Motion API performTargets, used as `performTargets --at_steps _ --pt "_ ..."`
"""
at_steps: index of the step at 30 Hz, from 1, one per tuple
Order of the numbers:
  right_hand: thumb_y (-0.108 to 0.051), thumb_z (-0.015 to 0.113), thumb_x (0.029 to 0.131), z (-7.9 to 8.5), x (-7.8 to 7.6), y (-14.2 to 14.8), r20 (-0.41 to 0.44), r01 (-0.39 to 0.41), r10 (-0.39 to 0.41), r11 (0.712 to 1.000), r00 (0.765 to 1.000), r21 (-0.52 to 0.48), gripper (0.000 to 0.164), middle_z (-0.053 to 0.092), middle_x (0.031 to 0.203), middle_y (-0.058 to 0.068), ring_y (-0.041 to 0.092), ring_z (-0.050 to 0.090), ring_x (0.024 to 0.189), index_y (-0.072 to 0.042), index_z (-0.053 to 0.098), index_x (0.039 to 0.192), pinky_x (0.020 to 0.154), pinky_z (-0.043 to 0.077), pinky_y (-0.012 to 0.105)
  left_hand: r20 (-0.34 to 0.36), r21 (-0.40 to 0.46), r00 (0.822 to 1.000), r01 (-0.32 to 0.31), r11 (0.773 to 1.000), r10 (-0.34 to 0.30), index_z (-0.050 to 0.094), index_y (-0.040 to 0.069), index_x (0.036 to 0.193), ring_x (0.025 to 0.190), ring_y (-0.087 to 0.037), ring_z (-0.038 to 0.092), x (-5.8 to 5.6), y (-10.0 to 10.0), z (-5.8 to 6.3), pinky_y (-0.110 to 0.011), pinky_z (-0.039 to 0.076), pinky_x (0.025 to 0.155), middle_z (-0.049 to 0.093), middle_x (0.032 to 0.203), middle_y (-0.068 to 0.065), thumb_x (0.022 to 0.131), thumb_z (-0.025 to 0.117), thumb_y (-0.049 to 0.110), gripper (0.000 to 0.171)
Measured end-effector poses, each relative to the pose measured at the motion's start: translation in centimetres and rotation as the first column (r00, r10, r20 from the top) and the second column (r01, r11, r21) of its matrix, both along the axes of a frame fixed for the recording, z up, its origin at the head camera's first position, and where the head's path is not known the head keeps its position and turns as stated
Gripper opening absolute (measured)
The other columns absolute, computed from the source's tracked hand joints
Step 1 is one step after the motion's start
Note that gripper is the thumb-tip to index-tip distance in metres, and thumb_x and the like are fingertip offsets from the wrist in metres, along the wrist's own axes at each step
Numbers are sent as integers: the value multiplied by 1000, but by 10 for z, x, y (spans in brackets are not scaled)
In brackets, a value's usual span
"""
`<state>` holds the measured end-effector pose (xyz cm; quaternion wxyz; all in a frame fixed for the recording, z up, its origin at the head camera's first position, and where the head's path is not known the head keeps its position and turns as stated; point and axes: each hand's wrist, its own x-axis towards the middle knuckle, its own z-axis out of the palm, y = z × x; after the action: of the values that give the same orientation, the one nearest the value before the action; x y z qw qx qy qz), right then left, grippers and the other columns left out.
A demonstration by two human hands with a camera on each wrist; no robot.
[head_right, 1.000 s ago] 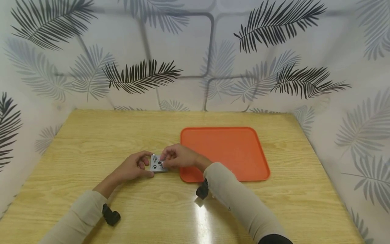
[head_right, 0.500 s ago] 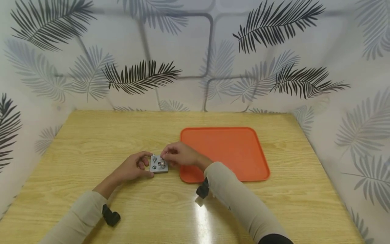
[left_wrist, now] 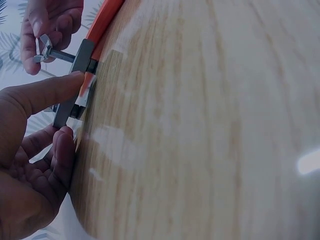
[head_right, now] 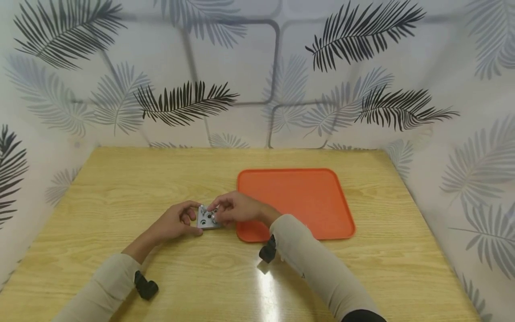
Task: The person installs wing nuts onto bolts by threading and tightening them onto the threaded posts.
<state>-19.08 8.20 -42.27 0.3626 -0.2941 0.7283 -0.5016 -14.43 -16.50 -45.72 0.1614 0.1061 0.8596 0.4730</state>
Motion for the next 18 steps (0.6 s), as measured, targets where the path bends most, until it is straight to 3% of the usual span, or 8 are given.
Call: performTargets --at_steps 6,11,18 --pt "-4 66 94 0 -2 -2 -74 15 -16 1000 997 -22 25 64 81 -1 11 58 67 4 63 117 66 51 26 -14 15 1000 0 1000 1 57 5 132 77 -17 46 -4 1 2 -26 41 70 53 96 -7 77 87 16 63" --pt "-7 67 94 -4 3 -3 -137 25 -26 1000 990 -9 13 63 79 -2 11 57 68 2 66 104 65 50 23 2 29 1000 3 1000 -3 57 3 130 76 -16 46 -1 -1 -3 -24 41 68 52 95 -7 76 87 14 63" --pt "-8 64 96 0 3 2 -179 47 -47 999 983 -4 12 65 85 4 13 55 72 1 68 103 65 46 22 0 25 1000 -17 1000 17 58 7 131 76 -17 46 0 2 -4 -25 41 67 53 95 -6 75 88 16 64"
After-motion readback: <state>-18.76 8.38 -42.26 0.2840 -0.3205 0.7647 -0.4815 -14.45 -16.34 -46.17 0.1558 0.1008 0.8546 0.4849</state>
